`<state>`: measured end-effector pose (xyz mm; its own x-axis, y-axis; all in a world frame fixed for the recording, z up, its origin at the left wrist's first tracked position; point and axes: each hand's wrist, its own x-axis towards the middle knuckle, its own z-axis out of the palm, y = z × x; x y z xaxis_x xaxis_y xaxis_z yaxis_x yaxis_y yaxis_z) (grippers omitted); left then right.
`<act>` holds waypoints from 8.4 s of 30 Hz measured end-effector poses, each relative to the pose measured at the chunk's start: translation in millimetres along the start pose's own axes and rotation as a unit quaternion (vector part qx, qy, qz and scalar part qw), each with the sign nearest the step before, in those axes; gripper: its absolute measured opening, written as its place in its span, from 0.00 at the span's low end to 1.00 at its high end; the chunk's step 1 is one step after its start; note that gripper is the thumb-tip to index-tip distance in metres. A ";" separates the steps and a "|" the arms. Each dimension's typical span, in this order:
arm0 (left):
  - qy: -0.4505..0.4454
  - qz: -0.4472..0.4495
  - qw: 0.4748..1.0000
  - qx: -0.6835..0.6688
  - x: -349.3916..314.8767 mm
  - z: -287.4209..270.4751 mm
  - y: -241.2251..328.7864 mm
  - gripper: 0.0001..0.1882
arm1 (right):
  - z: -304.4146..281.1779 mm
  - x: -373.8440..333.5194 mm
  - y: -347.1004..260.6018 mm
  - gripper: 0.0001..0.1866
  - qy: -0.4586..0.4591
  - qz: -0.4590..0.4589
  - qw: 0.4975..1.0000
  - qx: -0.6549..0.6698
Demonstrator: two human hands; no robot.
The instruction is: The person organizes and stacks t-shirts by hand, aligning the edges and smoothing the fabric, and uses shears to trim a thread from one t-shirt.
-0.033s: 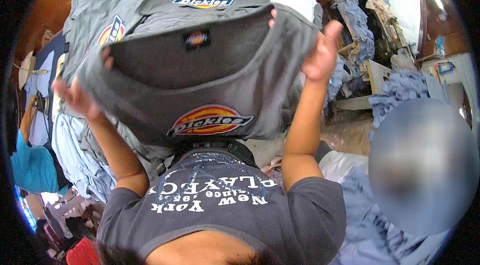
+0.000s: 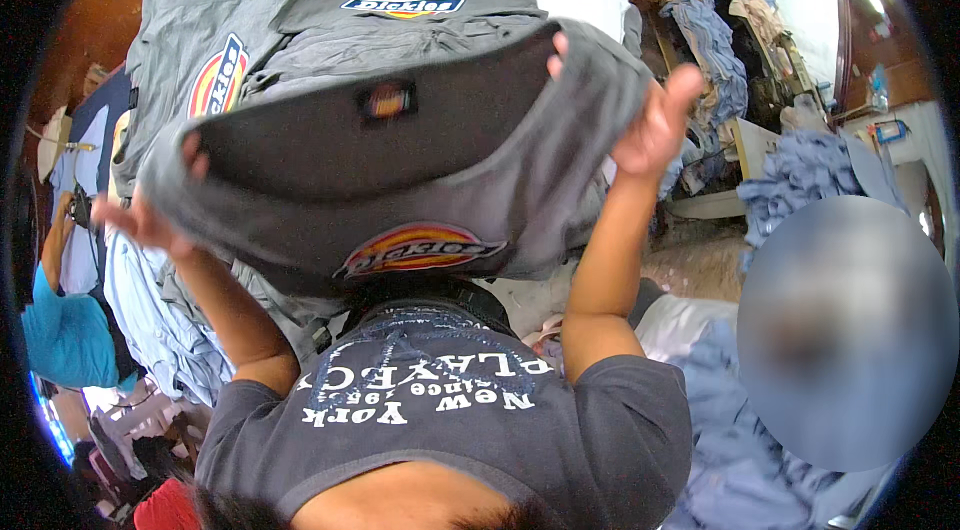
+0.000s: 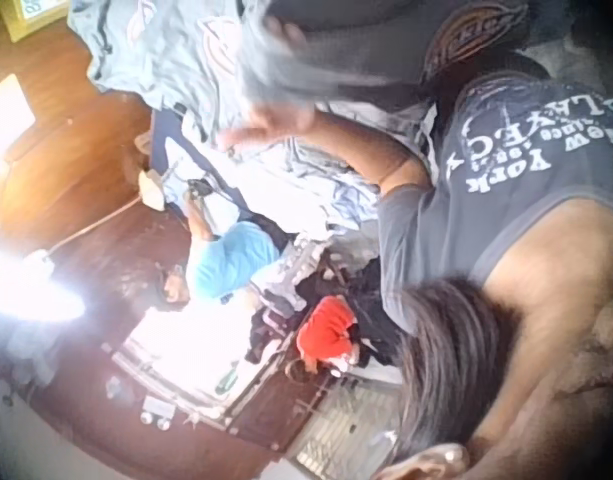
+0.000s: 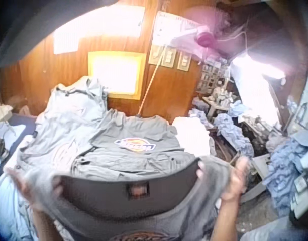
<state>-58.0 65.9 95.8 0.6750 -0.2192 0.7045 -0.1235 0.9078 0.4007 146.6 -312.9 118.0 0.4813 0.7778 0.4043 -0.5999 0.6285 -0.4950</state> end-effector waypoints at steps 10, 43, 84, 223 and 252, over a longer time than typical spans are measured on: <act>0.159 -0.005 0.974 0.163 -72.1 82.3 -15.0 0.35 | 37.0 -156.2 -40.9 0.16 -0.006 -0.078 0.955 -0.287; 0.317 -0.096 0.940 -0.081 -34.8 -190.1 1.8 0.24 | -222.3 16.8 -11.9 0.40 0.151 0.160 0.973 0.065; 0.327 0.047 0.851 0.408 -122.4 98.1 3.6 0.18 | 75.1 -164.0 4.5 0.17 0.270 -0.167 0.843 -0.434; 0.341 -0.325 0.879 0.071 143.4 -185.2 -231.0 0.13 | 14.4 -236.2 107.5 0.08 0.535 0.078 0.662 -0.519; 0.257 -0.279 0.265 0.887 30.3 -133.0 -1.1 0.27 | -132.0 57.4 56.8 0.12 0.298 -0.038 0.418 -0.858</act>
<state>59.4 105.9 38.9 0.9015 0.3492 0.2555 0.2603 -0.9094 0.3244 224.5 -232.1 11.6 0.8372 0.2969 0.4593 0.5260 -0.6670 -0.5277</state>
